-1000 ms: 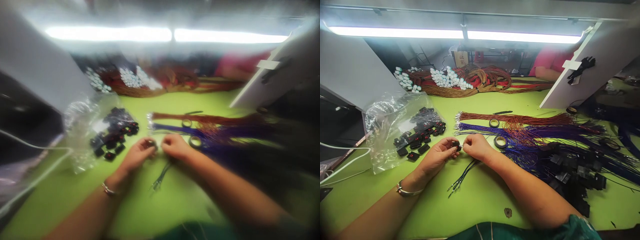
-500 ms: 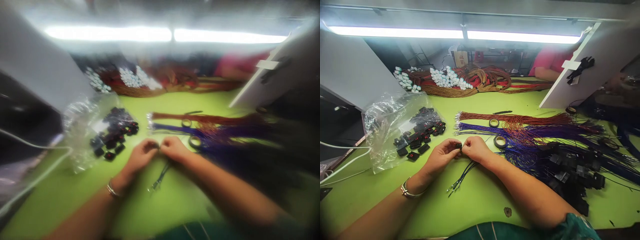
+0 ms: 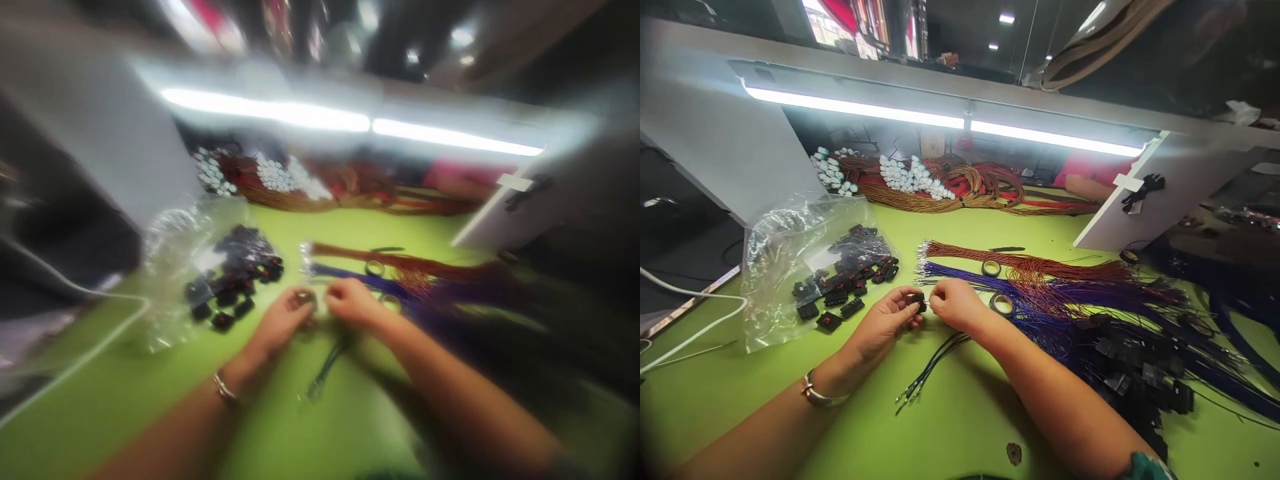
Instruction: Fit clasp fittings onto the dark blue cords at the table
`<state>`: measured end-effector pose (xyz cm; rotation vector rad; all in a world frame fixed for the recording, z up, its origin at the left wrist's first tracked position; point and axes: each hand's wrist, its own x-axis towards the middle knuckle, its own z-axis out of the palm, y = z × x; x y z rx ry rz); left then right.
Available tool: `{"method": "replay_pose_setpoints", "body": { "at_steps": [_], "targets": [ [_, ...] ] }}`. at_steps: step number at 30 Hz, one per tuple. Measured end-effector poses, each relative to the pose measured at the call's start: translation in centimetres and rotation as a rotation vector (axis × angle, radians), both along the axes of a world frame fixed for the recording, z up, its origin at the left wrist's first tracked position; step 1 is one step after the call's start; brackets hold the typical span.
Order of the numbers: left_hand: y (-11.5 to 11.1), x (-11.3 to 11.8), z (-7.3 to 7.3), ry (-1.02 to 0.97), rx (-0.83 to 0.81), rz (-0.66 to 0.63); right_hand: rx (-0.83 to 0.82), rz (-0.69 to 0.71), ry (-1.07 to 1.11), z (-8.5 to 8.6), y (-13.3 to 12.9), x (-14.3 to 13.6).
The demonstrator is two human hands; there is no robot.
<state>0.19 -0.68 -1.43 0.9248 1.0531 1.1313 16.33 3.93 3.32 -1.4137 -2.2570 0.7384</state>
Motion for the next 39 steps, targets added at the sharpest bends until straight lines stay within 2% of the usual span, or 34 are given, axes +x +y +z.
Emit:
{"method": "replay_pose_setpoints", "body": {
  "at_steps": [3,5,9,13,19,27,33,39],
  "targets": [
    [0.0,0.0,0.5,-0.068,-0.065,0.011,0.110,-0.028,-0.219,1.7,3.5,-0.1],
    [0.0,0.0,0.7,-0.079,-0.069,0.001,0.099,-0.110,-0.396,1.9,6.4,-0.1],
    [-0.1,-0.1,0.9,-0.089,-0.070,0.014,0.077,-0.203,-0.528,0.1,11.2,0.4],
    [-0.1,-0.2,1.0,-0.100,-0.091,0.019,0.088,-0.176,-0.524,-1.8,13.5,1.3],
    [-0.1,-0.3,0.9,-0.095,-0.109,0.029,0.113,-0.149,-0.524,-2.2,14.6,2.0],
    [0.2,-0.4,-0.2,-0.092,-0.083,0.023,0.134,-0.128,-0.514,-2.4,14.3,0.2],
    [0.3,-0.6,-0.4,-0.072,-0.081,-0.015,0.136,-0.112,-0.506,-1.7,14.9,1.4],
    [0.4,-0.6,-0.3,-0.054,-0.088,-0.014,0.146,-0.102,-0.505,-2.2,15.0,1.5]
  ]
}}
